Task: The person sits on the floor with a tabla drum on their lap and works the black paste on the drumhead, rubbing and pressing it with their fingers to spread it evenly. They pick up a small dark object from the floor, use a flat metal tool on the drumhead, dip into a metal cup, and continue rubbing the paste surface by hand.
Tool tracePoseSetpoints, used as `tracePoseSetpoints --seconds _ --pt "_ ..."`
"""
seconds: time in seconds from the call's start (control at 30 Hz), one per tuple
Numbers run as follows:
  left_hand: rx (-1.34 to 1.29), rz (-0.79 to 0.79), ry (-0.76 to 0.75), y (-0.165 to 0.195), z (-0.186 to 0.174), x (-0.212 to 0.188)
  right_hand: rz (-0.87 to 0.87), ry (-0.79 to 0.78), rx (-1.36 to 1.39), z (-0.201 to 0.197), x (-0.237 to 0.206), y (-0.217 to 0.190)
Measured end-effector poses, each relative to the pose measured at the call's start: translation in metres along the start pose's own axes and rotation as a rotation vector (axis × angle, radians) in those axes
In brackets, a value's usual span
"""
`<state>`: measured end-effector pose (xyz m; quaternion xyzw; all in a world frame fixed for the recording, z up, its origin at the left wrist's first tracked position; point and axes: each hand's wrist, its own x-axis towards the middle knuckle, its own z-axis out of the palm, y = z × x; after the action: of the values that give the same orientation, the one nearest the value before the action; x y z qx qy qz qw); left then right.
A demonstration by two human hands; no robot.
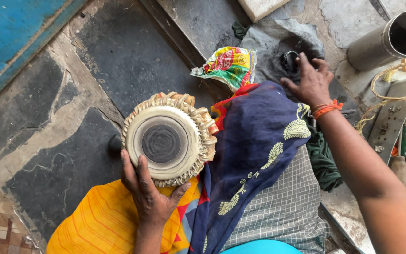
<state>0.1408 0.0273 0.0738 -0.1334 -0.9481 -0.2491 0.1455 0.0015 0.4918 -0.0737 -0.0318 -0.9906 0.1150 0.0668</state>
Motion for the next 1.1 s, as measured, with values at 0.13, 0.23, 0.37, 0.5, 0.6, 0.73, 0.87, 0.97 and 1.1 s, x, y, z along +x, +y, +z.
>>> tracePoseSetpoints --seconds 0.13,0.23,0.37,0.5,0.6,0.73,0.87,0.97,1.1 --pt "-0.003 0.016 -0.001 0.001 0.0 0.0 0.08 -0.136 -0.027 0.007 -0.005 -0.004" --pt "0.015 0.048 0.041 0.002 0.002 0.001 0.163 -0.206 0.11 0.004 -0.004 0.0" --pt "0.021 0.028 0.008 0.001 0.004 0.0 0.105 -0.042 0.099 0.003 0.004 0.002" --pt "0.012 0.05 0.014 0.0 0.003 -0.004 0.005 0.0 -0.023 0.004 0.007 -0.008" --pt "0.021 0.036 0.005 0.0 0.003 -0.003 0.074 -0.127 -0.006 0.0 0.005 -0.015" --pt "0.046 0.038 0.017 0.006 0.004 0.003 0.11 -0.221 0.041 -0.01 0.007 -0.009" --pt "0.106 -0.018 0.03 0.018 0.001 0.002 0.236 -0.158 0.219 -0.012 0.014 0.002" --pt "0.121 -0.078 0.014 0.024 -0.002 -0.004 0.252 -0.046 0.305 -0.011 0.022 -0.001" --pt "0.075 -0.1 -0.014 0.024 -0.002 -0.013 0.151 -0.01 0.179 -0.009 0.026 -0.019"
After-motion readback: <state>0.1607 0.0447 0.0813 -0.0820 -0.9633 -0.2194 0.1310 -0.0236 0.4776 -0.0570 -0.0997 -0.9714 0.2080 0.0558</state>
